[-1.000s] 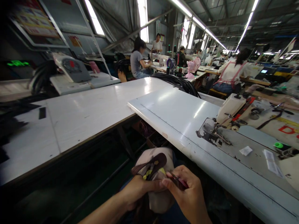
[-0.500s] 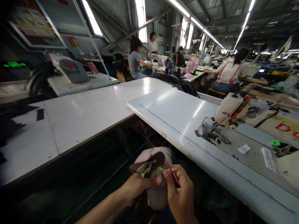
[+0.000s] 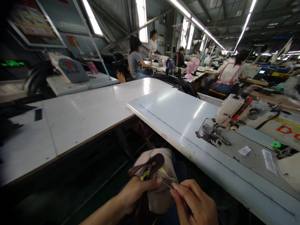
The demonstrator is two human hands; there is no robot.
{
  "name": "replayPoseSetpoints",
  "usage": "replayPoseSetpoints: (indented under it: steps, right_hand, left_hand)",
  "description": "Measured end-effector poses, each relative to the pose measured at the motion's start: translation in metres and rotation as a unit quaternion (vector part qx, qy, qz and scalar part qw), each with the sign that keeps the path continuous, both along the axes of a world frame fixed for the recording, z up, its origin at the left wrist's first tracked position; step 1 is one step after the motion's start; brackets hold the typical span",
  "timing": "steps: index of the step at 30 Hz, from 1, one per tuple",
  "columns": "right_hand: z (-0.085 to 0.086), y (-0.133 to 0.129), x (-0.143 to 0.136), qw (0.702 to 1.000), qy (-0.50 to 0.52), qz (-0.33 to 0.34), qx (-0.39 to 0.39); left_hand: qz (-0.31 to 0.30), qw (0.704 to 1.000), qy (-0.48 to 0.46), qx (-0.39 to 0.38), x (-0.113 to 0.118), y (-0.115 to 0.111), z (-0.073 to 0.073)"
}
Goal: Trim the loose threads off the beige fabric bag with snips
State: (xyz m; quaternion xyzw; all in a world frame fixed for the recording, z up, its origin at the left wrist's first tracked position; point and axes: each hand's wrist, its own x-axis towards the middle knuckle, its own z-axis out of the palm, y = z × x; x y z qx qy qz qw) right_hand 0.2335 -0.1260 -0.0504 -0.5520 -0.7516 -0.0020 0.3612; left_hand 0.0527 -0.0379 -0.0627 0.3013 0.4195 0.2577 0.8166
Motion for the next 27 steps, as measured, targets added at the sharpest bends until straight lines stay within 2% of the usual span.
replayPoseSetpoints:
  steps: [6,11,14,16,19,23,25,27]
  right_hand:
    - [0.007,0.005,-0.001,0.996,-0.056,-0.006,0.065]
    - [0.010,0.004,-0.003,0.992,-0.111,-0.001,0.067]
    - [0.008,0.003,-0.002,0.993,-0.103,-0.004,0.057]
    - [0.005,0.005,-0.002,0.997,-0.061,0.001,0.043]
    - [-0.005,0.010,0.000,0.997,0.072,0.022,-0.018]
    - [-0.023,0.016,0.002,0.962,0.240,0.028,-0.124]
    - [-0.027,0.018,0.003,0.953,0.268,0.027,-0.137]
    - [-0.026,0.018,0.005,0.956,0.262,0.030,-0.126]
  left_hand:
    - [0.017,1.000,0.015,-0.007,0.000,-0.002,0.000]
    - [0.005,1.000,-0.002,0.011,0.000,-0.001,-0.001]
    - [0.004,1.000,-0.003,0.014,0.001,-0.001,0.000]
    - [0.007,1.000,0.000,0.012,0.000,-0.001,0.001]
    - [0.008,1.000,0.004,0.005,0.000,-0.001,0.001]
    - [0.012,1.000,0.007,0.000,0.001,0.000,0.001]
    - [0.013,1.000,0.009,0.006,0.000,0.000,0.001]
    - [0.015,1.000,0.016,0.012,0.000,0.001,0.002]
